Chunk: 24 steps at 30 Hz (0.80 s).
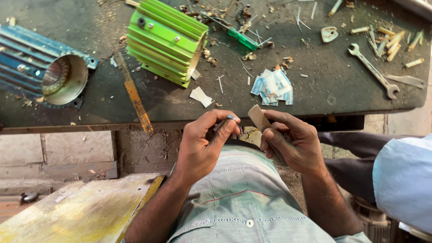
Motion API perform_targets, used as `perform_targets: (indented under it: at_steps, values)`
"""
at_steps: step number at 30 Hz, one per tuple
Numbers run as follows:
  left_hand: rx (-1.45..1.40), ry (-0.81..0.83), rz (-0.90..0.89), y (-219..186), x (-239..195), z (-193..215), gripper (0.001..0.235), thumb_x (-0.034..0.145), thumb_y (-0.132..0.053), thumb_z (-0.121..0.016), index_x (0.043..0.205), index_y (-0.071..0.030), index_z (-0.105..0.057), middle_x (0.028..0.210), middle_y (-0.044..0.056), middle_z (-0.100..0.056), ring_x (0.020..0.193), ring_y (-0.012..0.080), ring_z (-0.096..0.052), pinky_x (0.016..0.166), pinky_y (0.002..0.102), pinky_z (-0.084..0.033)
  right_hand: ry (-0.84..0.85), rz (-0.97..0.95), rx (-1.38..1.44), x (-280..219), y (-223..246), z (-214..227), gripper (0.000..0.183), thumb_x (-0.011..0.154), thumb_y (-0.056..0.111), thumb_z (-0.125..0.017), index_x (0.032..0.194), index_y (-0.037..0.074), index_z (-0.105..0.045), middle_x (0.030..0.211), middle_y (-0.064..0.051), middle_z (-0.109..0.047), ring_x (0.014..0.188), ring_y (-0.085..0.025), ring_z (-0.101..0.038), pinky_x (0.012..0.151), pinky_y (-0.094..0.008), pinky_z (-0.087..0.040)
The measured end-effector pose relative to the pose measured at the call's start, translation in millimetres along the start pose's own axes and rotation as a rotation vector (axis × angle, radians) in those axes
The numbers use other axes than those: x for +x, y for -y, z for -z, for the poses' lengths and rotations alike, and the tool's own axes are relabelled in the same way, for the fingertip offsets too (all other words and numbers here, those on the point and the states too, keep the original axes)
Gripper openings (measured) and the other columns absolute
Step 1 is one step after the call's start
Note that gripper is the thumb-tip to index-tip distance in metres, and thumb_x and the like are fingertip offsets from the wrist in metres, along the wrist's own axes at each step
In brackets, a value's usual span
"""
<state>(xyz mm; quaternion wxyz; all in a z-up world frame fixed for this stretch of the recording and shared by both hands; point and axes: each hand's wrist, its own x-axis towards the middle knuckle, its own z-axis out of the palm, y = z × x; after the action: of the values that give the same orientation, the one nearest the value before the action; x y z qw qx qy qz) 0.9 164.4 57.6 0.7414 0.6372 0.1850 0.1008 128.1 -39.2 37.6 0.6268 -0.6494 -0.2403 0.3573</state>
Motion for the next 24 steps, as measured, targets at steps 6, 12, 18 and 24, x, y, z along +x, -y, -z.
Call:
perform_targets:
  at_steps: [6,12,18,24]
  values:
    - [0.218,0.003,-0.073,-21.0,-2.8,-4.2,0.013,0.098,-0.012,-0.073,0.106,-0.002,-0.075,0.091,0.003,-0.068,0.076,0.0081,-0.057,0.066,0.024,-0.046,0.107,0.167,-0.121,-1.2,27.9,-0.4,0.043,0.102,0.003,-0.064,0.143,-0.003,-0.054,0.079,-0.004,-0.07,0.063,-0.005,-0.063,0.052,-0.02,-0.052]
    - [0.135,0.069,-0.097,-25.6,-9.9,-6.1,0.02,0.096,-0.014,-0.077,0.109,-0.001,-0.072,0.095,0.002,-0.07,0.083,0.0056,-0.062,0.071,0.023,-0.05,0.188,0.058,-0.212,-0.8,53.9,2.4,0.047,0.098,0.004,-0.066,0.143,-0.001,-0.056,0.076,-0.002,-0.072,0.051,-0.004,-0.058,0.042,-0.021,-0.047]
    - [0.09,0.103,-0.165,-26.5,-15.8,-6.4,0.014,0.099,-0.014,-0.076,0.105,-0.001,-0.074,0.099,0.003,-0.071,0.085,0.0056,-0.062,0.072,0.023,-0.05,0.324,0.024,-0.267,4.2,67.7,0.0,0.045,0.094,0.008,-0.07,0.137,0.004,-0.055,0.072,-0.001,-0.074,0.048,-0.004,-0.065,0.042,-0.021,-0.051]
    - [0.078,0.087,-0.046,-25.6,-21.0,-6.6,0.011,0.096,-0.01,-0.074,0.101,0.0,-0.074,0.099,0.005,-0.072,0.071,0.0047,-0.052,0.058,0.021,-0.038,0.35,0.017,-0.267,4.7,71.7,1.0,0.047,0.093,0.009,-0.073,0.137,0.007,-0.055,0.074,-0.002,-0.079,0.048,-0.005,-0.067,0.043,-0.021,-0.054]
